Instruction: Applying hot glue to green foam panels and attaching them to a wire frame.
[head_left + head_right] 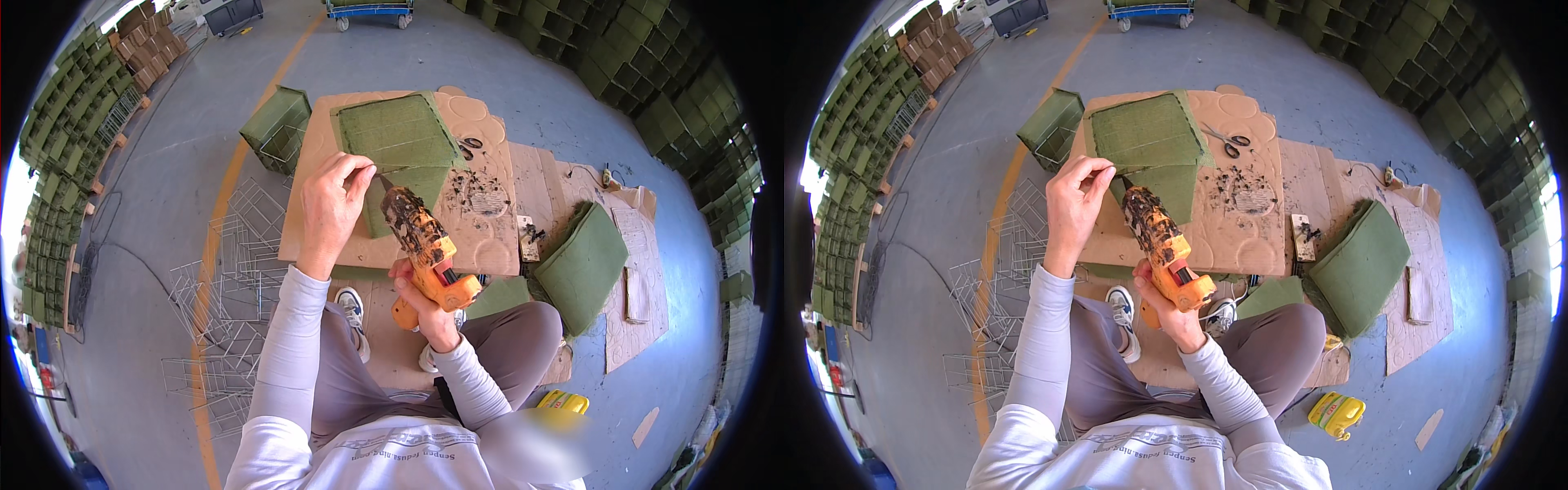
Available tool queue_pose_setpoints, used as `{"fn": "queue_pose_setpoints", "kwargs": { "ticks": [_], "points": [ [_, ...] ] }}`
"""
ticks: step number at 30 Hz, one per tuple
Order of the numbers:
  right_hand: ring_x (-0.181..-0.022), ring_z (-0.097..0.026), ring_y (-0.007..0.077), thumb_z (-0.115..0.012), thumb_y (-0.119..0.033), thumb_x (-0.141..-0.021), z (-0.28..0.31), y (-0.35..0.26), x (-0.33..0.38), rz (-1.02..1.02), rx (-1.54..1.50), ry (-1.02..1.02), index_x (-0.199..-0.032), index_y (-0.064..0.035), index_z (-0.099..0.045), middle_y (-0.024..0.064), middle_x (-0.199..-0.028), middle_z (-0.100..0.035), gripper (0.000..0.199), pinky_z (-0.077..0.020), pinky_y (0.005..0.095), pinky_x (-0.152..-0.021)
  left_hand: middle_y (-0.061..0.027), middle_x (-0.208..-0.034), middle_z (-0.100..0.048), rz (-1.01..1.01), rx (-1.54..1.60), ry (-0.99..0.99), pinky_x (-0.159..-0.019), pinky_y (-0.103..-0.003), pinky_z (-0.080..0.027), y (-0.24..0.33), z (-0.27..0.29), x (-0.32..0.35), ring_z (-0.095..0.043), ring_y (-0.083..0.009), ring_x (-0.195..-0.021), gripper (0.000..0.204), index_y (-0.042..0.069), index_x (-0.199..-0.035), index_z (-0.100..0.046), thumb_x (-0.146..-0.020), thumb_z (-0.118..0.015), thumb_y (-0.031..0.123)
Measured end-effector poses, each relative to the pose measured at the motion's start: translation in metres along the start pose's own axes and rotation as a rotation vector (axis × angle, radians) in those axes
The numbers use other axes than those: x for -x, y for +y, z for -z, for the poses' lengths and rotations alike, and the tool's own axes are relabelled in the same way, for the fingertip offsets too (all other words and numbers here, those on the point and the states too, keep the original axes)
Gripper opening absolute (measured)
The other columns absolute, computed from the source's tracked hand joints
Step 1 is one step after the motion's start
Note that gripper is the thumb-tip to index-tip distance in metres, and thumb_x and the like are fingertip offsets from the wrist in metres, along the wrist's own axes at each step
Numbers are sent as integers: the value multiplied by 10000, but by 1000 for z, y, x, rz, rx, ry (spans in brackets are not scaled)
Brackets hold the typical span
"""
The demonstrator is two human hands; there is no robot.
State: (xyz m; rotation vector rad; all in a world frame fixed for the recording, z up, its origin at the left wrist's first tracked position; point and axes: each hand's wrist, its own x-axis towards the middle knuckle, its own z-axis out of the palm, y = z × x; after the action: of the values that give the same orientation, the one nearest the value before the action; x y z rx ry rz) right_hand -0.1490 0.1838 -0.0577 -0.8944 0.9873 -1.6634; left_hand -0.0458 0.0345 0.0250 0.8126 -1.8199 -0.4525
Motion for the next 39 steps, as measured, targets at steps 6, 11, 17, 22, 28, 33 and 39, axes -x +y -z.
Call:
{"fn": "queue_pose_setpoints", "kwargs": {
  "ticks": [6,11,17,22,28,33,39],
  "points": [
    [-871,-511,115,-613,-45,-829,2,2,0,9,10,11,-939,-29,-535,29,-906,-552,135,-419,267,-806,-99,-743,-604,-3,-9,11,-585,-293,-470,-2,-2,1,-600,-218,-635,69,-11,-826,-611,-792,-651,35],
    [-873,-511,115,-614,-43,-828,0,-1,0,-10,-6,10,-941,-33,-538,27,-909,-550,138,-419,263,-800,-97,-740,-602,0,-11,7,-584,-289,-469,-3,-1,0,-597,-212,-637,72,-11,-823,-608,-799,-647,45],
    [-871,-513,116,-622,-47,-827,2,0,-1,0,-13,23,-944,-32,-542,27,-906,-548,142,-421,261,-794,-95,-738,-601,-1,-7,8,-579,-284,-469,-1,-1,0,-594,-206,-634,74,-11,-823,-607,-803,-645,50],
    [-835,-519,116,-618,-53,-830,0,0,-1,37,-3,46,-922,-25,-544,21,-872,-551,122,-428,262,-776,-95,-740,-601,-2,0,8,-574,-282,-470,-1,0,0,-596,-205,-632,76,-11,-825,-607,-807,-643,53],
    [-821,-512,107,-614,-50,-827,1,-1,-1,26,55,11,-907,-27,-541,13,-858,-547,111,-427,258,-765,-99,-739,-601,-2,16,6,-566,-281,-471,-1,-6,1,-596,-202,-631,71,-15,-825,-603,-805,-643,40],
    [-826,-519,109,-622,-38,-820,-1,-2,0,-3,-16,59,-922,-26,-538,21,-866,-554,133,-430,259,-766,-67,-754,-602,1,-3,2,-580,-231,-460,-2,1,1,-577,-119,-635,81,-24,-841,-609,-815,-647,43],
    [-828,-528,115,-631,-16,-808,4,-2,-1,-5,-33,78,-934,-23,-537,29,-873,-559,157,-434,259,-766,-95,-737,-597,-1,8,25,-577,-287,-464,-1,-4,-1,-594,-204,-635,73,-11,-820,-603,-794,-651,37]
  ]
}}
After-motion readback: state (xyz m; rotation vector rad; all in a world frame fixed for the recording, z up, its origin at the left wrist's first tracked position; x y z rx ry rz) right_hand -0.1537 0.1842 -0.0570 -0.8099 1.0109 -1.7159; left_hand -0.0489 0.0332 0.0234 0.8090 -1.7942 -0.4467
